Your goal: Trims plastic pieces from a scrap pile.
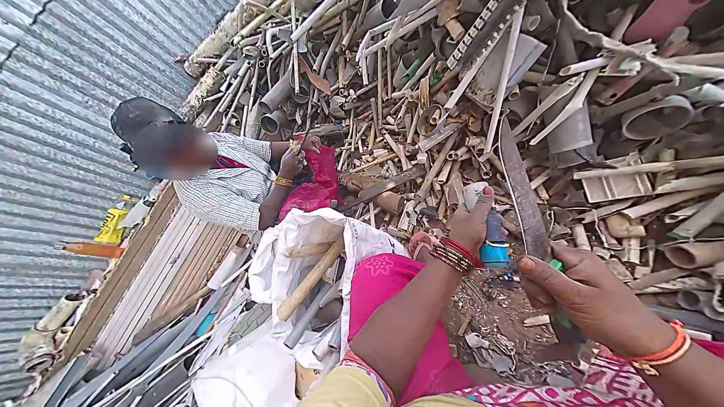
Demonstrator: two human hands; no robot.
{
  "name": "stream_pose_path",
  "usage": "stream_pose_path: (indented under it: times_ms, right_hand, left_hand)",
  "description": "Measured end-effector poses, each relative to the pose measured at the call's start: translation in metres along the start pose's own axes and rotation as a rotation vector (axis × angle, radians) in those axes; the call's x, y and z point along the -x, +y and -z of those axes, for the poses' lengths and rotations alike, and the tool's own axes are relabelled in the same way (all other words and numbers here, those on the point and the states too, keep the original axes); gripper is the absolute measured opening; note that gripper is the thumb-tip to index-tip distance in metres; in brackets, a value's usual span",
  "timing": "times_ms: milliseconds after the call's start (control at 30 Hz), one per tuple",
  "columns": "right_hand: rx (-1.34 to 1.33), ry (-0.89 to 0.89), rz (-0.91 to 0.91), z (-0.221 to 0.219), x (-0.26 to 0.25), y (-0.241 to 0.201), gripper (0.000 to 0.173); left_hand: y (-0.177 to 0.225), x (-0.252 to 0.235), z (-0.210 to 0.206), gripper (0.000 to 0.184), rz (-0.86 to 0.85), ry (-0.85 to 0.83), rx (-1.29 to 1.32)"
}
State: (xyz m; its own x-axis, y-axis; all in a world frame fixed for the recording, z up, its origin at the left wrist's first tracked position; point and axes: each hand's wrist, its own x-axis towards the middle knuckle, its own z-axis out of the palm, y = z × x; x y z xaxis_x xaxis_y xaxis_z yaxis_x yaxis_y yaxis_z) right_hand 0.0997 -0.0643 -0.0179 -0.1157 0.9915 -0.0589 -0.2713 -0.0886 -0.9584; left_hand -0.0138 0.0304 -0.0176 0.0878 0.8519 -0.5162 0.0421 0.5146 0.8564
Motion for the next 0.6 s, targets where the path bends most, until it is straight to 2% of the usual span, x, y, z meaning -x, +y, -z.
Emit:
stream_pose_path:
  times_ms: [100, 167, 233, 300, 433, 600]
  right_hand:
    - [0.012, 0.181, 0.044, 0.012, 0.004, -0.006, 0.013]
    - [0.288, 0.264, 0.079, 0.035, 0.002, -0.007, 0.009]
    - [0.672, 0.278, 0.138, 0.054, 0.001, -0.006, 0.030]
    - [0.879, 0.207, 0.114, 0.059, 0.002, -0.008, 0.052]
    - [0.981, 0.063, -0.070, 0.046, 0.004, -0.010, 0.065]
    - [1.070, 0.160, 0.080, 0.038, 0.010, 0.008, 0.070]
  left_hand:
    - [-0.010, -0.006, -0.005, 0.047, 0.063, -0.018, 0.133]
    - [-0.014, -0.007, -0.011, 0.045, 0.073, -0.056, 0.210]
    - [-0.015, -0.005, -0.013, 0.046, 0.051, -0.092, 0.260]
    - [-0.014, -0.002, -0.014, 0.048, 0.019, -0.111, 0.295]
    - [-0.020, -0.003, -0.013, 0.044, -0.124, -0.218, 0.335]
    - [-0.016, 0.007, -0.022, 0.047, -0.111, -0.233, 0.284]
